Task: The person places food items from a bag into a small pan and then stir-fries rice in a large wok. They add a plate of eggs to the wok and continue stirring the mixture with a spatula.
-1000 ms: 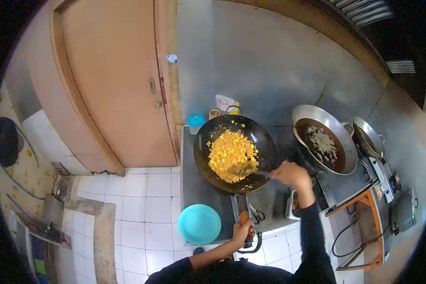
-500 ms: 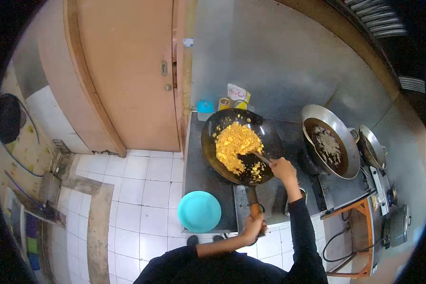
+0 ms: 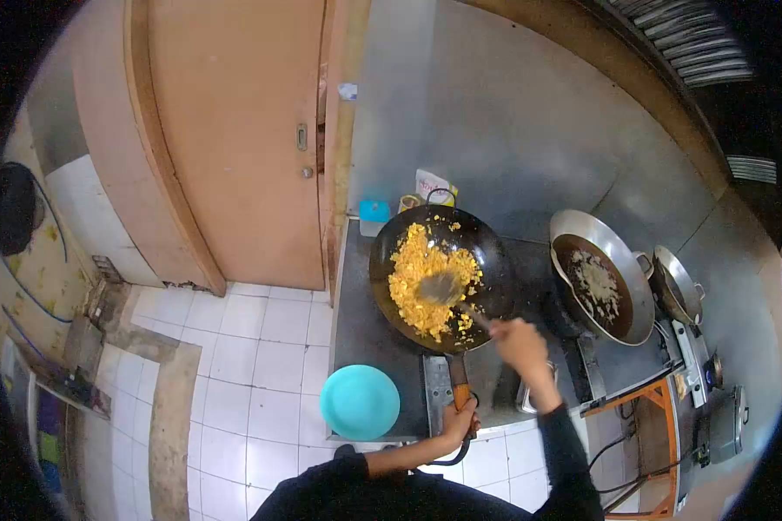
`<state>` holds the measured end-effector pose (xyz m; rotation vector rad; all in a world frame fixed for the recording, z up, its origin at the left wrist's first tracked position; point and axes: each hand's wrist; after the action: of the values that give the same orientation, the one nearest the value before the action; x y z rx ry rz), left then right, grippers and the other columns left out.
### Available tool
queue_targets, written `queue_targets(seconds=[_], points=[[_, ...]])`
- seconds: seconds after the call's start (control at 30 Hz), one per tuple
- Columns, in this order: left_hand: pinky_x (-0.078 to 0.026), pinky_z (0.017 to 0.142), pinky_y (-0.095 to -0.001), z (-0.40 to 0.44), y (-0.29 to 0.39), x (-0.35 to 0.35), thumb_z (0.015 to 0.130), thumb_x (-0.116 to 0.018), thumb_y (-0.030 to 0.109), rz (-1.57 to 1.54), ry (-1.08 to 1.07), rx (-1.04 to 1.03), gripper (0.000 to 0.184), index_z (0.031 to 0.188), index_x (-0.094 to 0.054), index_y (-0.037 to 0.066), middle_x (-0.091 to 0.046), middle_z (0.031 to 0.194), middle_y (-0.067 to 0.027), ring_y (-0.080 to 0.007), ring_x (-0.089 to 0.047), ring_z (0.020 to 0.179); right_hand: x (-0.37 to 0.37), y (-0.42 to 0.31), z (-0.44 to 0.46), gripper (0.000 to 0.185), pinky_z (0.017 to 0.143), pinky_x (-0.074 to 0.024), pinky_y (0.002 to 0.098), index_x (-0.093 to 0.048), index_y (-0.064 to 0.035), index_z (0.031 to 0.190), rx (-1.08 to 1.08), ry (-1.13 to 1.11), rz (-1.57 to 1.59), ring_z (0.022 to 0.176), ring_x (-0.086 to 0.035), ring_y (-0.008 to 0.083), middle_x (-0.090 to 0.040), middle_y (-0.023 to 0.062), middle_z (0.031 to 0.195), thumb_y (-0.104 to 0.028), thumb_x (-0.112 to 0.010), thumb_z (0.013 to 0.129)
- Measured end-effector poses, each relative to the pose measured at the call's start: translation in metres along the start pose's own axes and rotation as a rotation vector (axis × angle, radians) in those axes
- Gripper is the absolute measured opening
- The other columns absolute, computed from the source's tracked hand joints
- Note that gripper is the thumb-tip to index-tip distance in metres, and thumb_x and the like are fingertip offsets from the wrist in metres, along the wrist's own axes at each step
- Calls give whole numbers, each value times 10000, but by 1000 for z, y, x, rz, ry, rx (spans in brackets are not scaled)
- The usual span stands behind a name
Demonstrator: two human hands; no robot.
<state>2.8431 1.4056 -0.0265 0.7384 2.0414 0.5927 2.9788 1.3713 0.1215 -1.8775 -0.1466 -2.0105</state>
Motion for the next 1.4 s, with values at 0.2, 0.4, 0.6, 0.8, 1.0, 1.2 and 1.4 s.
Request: queue_targets(seconds=[0.2,0.4,0.6,0.8,1.0,1.2,1.4], points=[[-388,352,-252,-18,1,1,792,-567,162,-128,-18,77,160,772,-445,59,-460,521,-18,-131,-471,388,-17,-1,57,265,724,-471,438,-645,-184,966,-18,-67,-42,810,-587,356,-591,200,883,-341,-515,796],[-380,345,-259,-5,2,13,818,-553,224,4,15,34,183,819,-445,76,-467,535,-21,-132,-469,397,-104,31,59,316,782,-464,432,-542,-262,1125,-4,-196,-175,919,-564,367,-549,244,1015,-266,-361,866],[-404,368,-278,-22,29,25,802,-557,191,16,-57,68,152,808,-468,68,-458,528,-19,-136,-477,411,41,9,37,360,804,-454,405,-614,-110,983,143,-328,-220,931,-554,374,-577,192,1013,-397,-466,823],[-419,395,-283,-32,18,6,789,-569,213,18,26,35,172,806,-495,58,-490,550,-29,-137,-496,433,-15,-12,44,303,808,-449,403,-629,-212,1004,-208,-194,1,941,-554,348,-581,159,1019,-412,-511,810],[-421,353,-281,-16,28,35,795,-576,207,87,-15,45,201,752,-472,41,-476,508,-22,-145,-516,415,11,26,23,259,775,-465,418,-633,-270,1002,-115,-236,-231,903,-575,327,-603,137,938,-386,-514,804],[-436,385,-284,-50,37,-2,791,-592,195,-92,-34,149,203,778,-483,24,-513,545,-46,-149,-537,450,-27,3,36,264,564,-482,385,-630,-230,1035,13,130,-134,648,-604,298,-609,164,755,-288,-574,783],[-402,353,-264,-5,2,18,810,-562,251,22,-81,42,239,746,-472,39,-503,528,-30,-143,-519,429,-4,17,12,265,451,-444,328,-620,-212,1031,379,560,-400,504,-567,224,-525,85,577,-208,-581,768]])
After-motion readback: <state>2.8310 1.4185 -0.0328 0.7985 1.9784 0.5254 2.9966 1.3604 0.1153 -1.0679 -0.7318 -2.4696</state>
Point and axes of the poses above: each hand's wrist, its own z-axis towards the middle knuckle, its own x-axis out of the back of the hand, y = z × x
